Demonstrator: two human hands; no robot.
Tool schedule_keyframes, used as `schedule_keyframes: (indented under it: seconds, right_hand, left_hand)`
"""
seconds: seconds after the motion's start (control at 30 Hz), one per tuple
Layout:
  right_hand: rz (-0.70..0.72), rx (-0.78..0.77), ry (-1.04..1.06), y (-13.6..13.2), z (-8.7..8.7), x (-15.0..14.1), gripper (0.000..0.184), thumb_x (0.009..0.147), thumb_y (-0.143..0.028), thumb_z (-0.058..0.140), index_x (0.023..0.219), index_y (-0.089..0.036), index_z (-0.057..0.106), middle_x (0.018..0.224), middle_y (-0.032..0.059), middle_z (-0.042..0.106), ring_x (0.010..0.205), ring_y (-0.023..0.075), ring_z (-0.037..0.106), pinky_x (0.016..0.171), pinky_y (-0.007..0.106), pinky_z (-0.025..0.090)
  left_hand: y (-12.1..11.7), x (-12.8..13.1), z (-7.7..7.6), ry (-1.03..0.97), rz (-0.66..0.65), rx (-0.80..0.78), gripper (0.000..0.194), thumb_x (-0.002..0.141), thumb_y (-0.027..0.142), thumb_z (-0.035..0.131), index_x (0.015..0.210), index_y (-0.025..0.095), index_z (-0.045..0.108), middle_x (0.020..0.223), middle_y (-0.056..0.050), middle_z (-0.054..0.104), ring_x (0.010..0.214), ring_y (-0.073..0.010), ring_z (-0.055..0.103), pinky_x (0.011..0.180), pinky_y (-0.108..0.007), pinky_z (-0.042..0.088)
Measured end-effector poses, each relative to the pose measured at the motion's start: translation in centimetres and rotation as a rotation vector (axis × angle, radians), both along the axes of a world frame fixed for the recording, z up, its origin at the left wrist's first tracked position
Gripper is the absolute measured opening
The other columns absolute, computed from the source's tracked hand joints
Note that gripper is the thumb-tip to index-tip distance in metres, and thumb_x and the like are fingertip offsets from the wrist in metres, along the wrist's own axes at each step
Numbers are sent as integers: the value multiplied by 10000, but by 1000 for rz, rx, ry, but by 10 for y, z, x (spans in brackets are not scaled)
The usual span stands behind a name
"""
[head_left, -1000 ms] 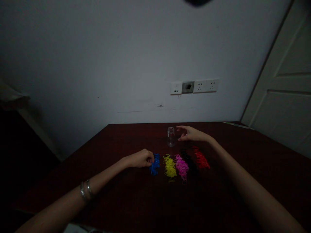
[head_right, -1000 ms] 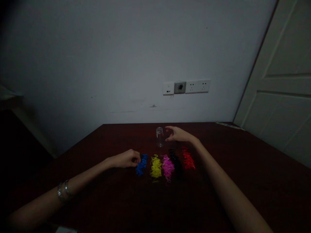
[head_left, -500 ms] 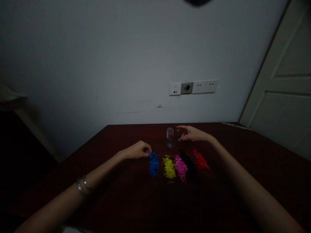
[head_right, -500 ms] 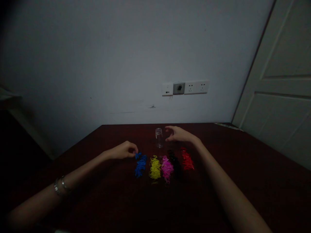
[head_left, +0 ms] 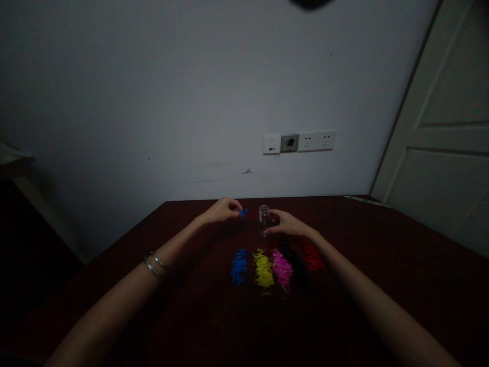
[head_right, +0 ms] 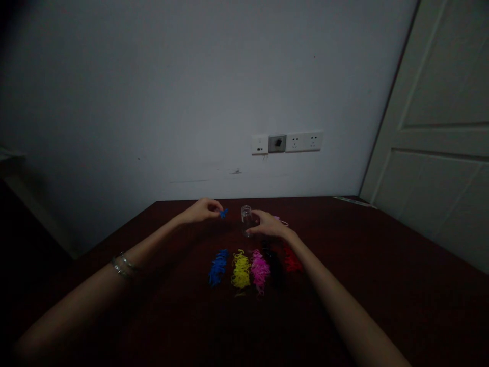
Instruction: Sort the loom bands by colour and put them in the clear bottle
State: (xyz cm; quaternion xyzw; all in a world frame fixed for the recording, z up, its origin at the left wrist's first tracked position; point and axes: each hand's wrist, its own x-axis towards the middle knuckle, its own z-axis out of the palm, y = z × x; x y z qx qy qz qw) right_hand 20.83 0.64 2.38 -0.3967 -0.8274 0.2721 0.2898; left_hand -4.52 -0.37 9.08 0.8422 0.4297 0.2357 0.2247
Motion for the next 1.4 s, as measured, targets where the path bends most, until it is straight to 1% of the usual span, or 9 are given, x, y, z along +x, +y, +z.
schedule_keyframes:
  seconds: [0.13,0.23,0.3,0.47,0.7,0.87,1.07,1.23,1.4]
  right_hand:
    - [-41,26,-7,0,-7,-7,509,606,-315,681,1071,-158,544,939,70,597,848,201,547,749,321,413]
    - [-59,45,18,1,-11,-11,352,656,-290,639,977,-169,560,870,44,598,812,175,550,721,296,420]
    - [-49,64,47,2,-13,-15,299,668,-278,628,938,-167,562,841,37,593,794,163,548,709,284,422]
    - [-11,78,94,4,-14,-30,315,656,-280,640,940,-171,557,805,23,593,735,145,542,692,279,430]
    - [51,58,114,11,-16,-54,293,653,-261,643,919,-165,567,776,13,579,698,129,529,663,261,431]
    - [90,62,132,12,-20,-66,321,658,-270,645,946,-155,564,783,16,579,698,127,525,651,252,428]
    - [76,51,157,9,-19,-69,313,658,-277,648,927,-141,564,756,14,564,684,125,519,637,250,425]
    - [70,50,155,12,-21,-68,309,653,-277,648,923,-150,568,787,18,576,695,121,519,648,251,430]
    - [78,49,168,16,-23,-66,302,651,-279,644,912,-148,570,755,9,576,668,118,520,620,243,427]
  left_hand:
    - [17,2,1,-31,4,-1,187,653,190,557,781,90,650,681,-19,617,616,-94,505,586,-203,377]
    - [23,0,-1,-25,12,-5,199,656,202,556,787,86,652,669,-17,614,595,-87,496,564,-197,366]
    - [24,-2,-1,-21,9,-3,200,657,205,554,783,83,652,672,-21,615,594,-84,495,566,-198,367]
    - [25,-6,5,-28,7,-13,179,645,168,545,766,84,646,682,-26,621,621,-86,508,609,-210,393]
    - [32,-16,14,37,1,29,194,647,150,531,788,83,647,669,-17,611,595,-74,488,581,-197,375]
    - [30,-15,21,84,4,68,209,652,169,533,807,88,648,666,-13,604,587,-71,473,571,-192,357]
    - [28,-8,22,167,-18,134,219,651,161,523,813,85,649,643,-11,586,577,-73,454,554,-192,332]
    - [30,-8,23,226,-47,168,233,658,152,514,829,74,650,668,-24,593,597,-79,462,578,-198,335]
    - [30,-7,28,338,-82,176,235,669,158,503,828,82,660,679,-27,609,597,-79,457,592,-205,324]
